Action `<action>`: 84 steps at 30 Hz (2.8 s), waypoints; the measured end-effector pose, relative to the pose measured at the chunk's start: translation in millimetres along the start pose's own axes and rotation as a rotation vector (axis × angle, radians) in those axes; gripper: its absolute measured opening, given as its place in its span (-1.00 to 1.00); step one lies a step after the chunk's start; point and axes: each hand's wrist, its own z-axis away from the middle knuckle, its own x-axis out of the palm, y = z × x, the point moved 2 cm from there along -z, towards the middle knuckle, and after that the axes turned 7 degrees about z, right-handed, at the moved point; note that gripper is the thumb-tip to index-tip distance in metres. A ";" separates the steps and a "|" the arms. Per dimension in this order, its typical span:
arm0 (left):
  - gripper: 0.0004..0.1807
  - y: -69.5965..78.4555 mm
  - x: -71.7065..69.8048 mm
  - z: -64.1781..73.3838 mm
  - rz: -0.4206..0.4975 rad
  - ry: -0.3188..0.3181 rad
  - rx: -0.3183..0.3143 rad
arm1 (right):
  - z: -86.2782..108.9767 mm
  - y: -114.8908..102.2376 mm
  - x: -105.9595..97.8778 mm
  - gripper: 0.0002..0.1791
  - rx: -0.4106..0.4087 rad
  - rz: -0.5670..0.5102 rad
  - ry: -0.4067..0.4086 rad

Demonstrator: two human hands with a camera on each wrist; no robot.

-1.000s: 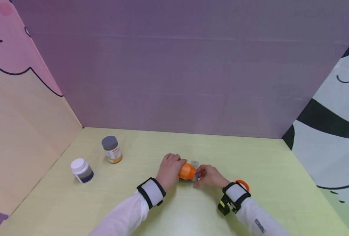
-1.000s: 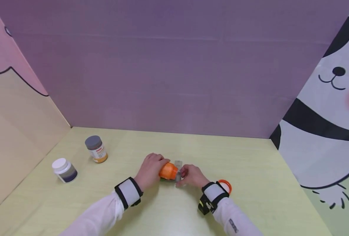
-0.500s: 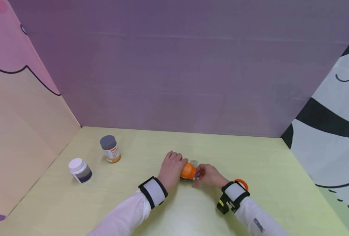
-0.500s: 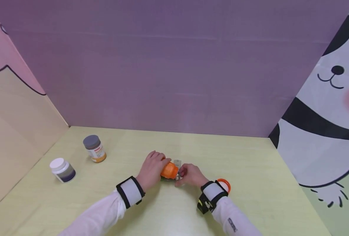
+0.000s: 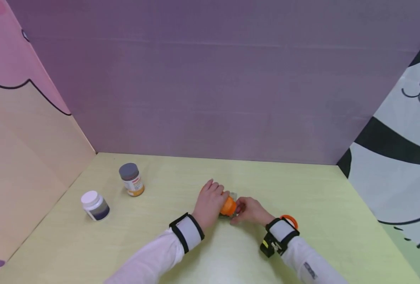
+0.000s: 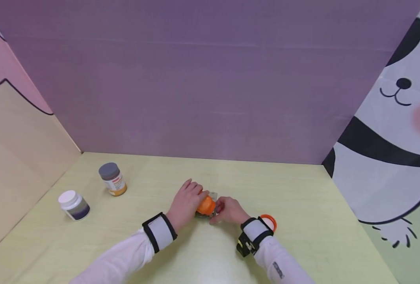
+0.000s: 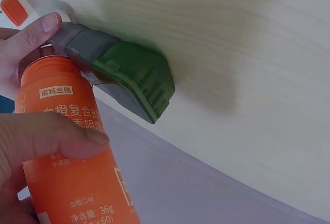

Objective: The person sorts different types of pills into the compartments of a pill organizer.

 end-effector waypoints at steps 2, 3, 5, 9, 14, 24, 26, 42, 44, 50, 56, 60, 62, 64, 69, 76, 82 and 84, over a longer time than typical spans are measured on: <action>-0.62 0.9 0.3 -0.4 -0.022 0.004 0.008 | 0.1 -0.1 0.0 -0.58 -0.004 -0.001 0.000; -0.62 1.1 0.7 -0.6 -0.029 0.009 0.010 | 0.1 -0.1 0.0 -0.58 -0.004 0.000 0.000; -0.63 1.5 1.1 -0.7 -0.035 0.018 0.012 | 0.1 -0.2 0.0 -0.58 -0.002 -0.001 -0.001; -0.65 1.6 1.7 -0.9 -0.034 0.034 0.015 | 0.9 -0.7 -0.2 -0.58 0.000 -0.004 -0.003; -0.67 3.6 1.5 -2.6 -0.048 0.039 0.042 | 1.4 -1.0 -0.8 -0.58 -0.021 -0.010 -0.005; -0.68 7.9 -1.5 -3.6 -0.080 0.018 0.058 | 1.4 -1.6 -1.5 -0.59 -0.034 -0.013 -0.001; -0.69 8.4 -1.1 -3.8 -0.088 0.021 0.064 | 1.5 -1.9 -1.3 -0.59 -0.028 -0.013 -0.003; -0.68 9.9 -0.9 -2.2 -0.151 0.007 0.095 | 1.2 0.3 1.6 -0.59 -0.019 -0.008 -0.006; -0.68 9.7 -0.3 -2.1 -0.138 0.007 0.088 | 1.4 0.3 1.4 -0.59 -0.018 -0.009 -0.006; -0.64 8.2 0.9 -0.8 -0.090 0.024 0.055 | 2.2 0.9 1.3 -0.59 -0.012 0.001 0.003; -0.62 1.6 2.9 2.0 0.006 0.036 -0.021 | 3.1 1.0 1.0 -0.59 -0.007 -0.017 0.000; -0.55 -6.8 5.3 4.5 0.106 0.004 -0.097 | 3.8 0.5 0.7 -0.59 -0.008 -0.025 0.003; -0.51 -11.1 6.2 5.8 0.156 -0.016 -0.124 | 3.9 0.1 0.8 -0.59 -0.006 -0.029 0.006; -0.50 -14.7 6.6 7.2 0.217 -0.026 -0.148 | 3.4 -0.4 1.1 -0.59 0.002 -0.031 0.010; -0.47 -20.9 6.9 10.2 0.405 -0.036 -0.213 | 1.3 -2.1 2.0 -0.59 0.018 -0.036 0.005; -0.41 -23.9 5.2 12.4 0.593 -0.085 -0.317 | 0.3 -2.3 2.6 -0.59 0.032 -0.031 -0.008; -0.40 -26.0 -3.6 10.7 0.796 -0.099 -0.396 | 1.3 -2.2 3.3 -0.61 0.041 -0.032 -0.021; -0.38 -26.7 -5.8 10.4 0.877 -0.102 -0.427 | 1.9 -2.5 3.3 -0.61 0.044 -0.035 -0.020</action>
